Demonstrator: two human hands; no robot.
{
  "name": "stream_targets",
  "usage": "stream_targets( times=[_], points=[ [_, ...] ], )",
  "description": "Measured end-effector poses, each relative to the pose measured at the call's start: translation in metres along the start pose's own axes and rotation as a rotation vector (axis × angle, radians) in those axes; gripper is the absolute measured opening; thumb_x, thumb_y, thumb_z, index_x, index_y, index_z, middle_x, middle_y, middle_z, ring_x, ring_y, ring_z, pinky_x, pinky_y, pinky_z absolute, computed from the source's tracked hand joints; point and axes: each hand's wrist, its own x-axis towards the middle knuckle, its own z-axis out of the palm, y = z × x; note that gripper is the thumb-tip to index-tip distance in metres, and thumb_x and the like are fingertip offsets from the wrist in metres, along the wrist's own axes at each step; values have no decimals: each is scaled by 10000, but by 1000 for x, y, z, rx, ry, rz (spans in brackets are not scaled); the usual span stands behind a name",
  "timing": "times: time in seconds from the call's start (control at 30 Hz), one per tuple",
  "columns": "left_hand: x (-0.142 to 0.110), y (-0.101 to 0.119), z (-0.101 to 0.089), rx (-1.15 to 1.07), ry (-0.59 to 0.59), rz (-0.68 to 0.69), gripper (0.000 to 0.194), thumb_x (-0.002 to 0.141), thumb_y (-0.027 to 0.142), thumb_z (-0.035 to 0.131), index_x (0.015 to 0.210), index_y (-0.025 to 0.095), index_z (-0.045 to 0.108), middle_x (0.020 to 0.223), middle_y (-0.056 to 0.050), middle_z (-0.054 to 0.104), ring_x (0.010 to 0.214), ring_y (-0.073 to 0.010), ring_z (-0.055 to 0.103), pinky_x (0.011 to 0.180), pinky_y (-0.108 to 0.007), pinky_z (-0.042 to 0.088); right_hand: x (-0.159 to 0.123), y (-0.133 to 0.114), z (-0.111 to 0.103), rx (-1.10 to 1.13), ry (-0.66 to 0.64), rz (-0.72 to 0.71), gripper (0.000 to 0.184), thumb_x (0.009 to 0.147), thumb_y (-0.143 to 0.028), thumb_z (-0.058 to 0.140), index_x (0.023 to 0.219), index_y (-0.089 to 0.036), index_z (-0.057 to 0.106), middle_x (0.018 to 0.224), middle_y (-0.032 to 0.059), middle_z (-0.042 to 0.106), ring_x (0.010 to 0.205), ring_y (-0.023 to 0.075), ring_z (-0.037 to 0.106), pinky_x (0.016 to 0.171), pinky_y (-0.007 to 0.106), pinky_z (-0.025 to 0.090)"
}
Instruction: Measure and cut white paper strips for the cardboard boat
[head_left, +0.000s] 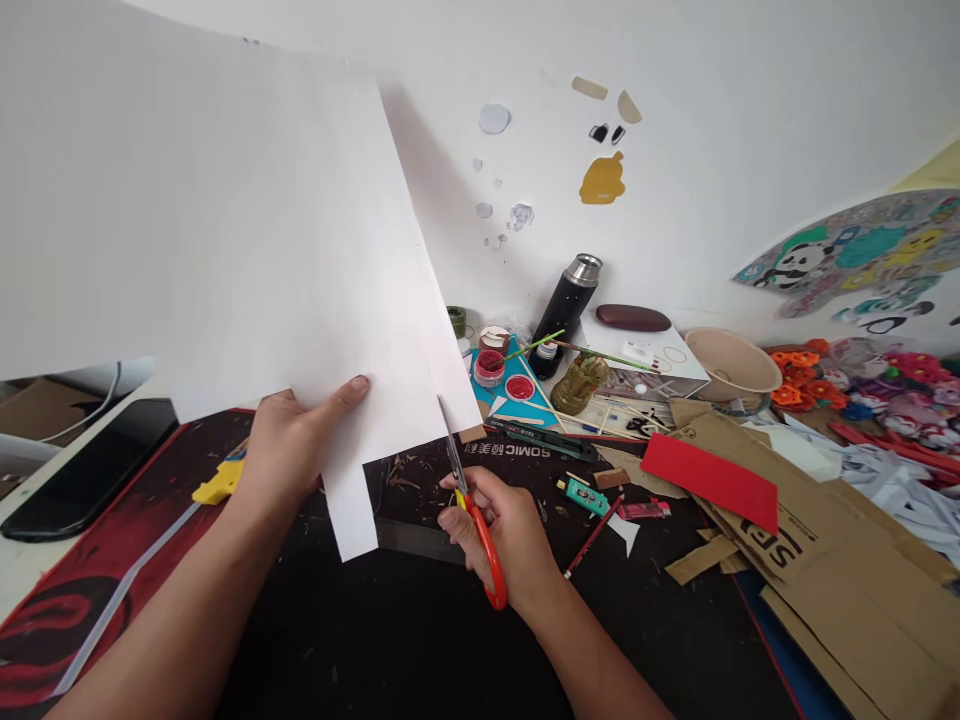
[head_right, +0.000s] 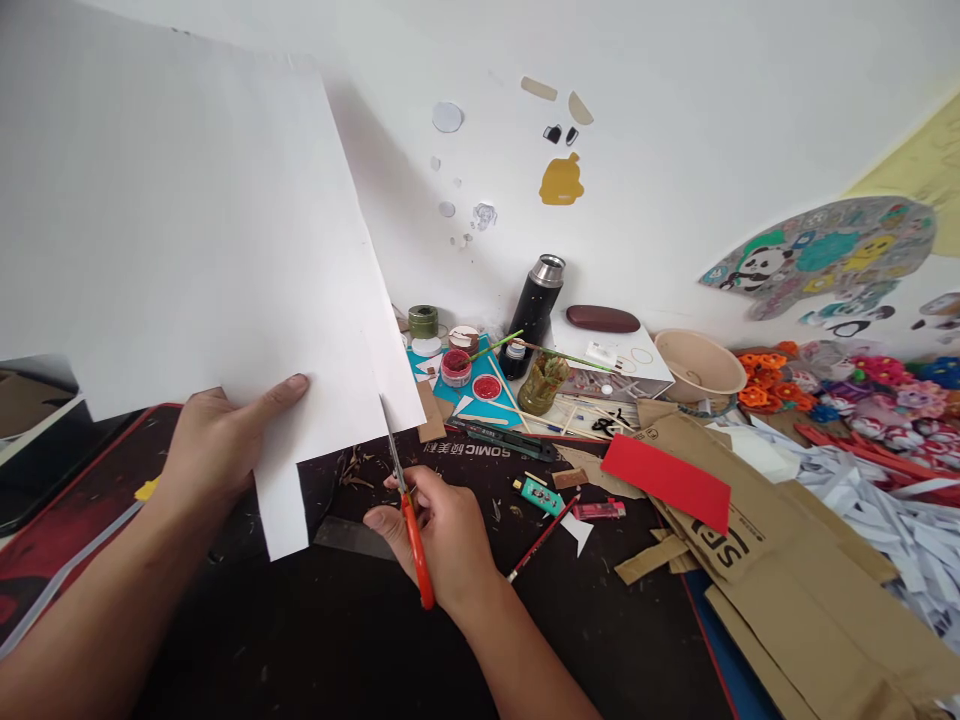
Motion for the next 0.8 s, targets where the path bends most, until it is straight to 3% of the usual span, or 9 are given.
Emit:
stream_targets(
  times=[0.17,0.4,0.63,0.8],
  points=[
    [1,0,2,0,2,-9,561,699,554,953,1055,137,835,1150,-141,853,937,-295,830,647,-282,620,0,5,-1,-53,-36,29,646,886,-802,756,1165,-220,782,622,-9,658,588,192,687,565,255,515],
    [0,3,3,15,29,-9,570,672,537,965,1048,130,829,1082,-139,861,861,-285,826,587,-275,605,1,3,-3,-50,-49,28,639,841,-759,837,1181,-220,789,626,-11,702,586,194,700,572,256,521],
    [0,2,2,-18,-12,-23,562,678,535,959,1060,144,830,1139,-140,854,872,-268,820,611,-262,614,0,-3,-4,104,-109,33,659,834,-728,858,1227,-214,730,848,79,830,849,289,836,728,321,641],
    [-4,4,4,4,-4,-39,520,703,509,964,1038,135,830,1151,-157,850,904,-273,822,638,-257,622,0,-4,-3,15,-51,-6,583,928,-719,758,1189,-198,743,773,45,769,617,199,738,596,272,580]
  ],
)
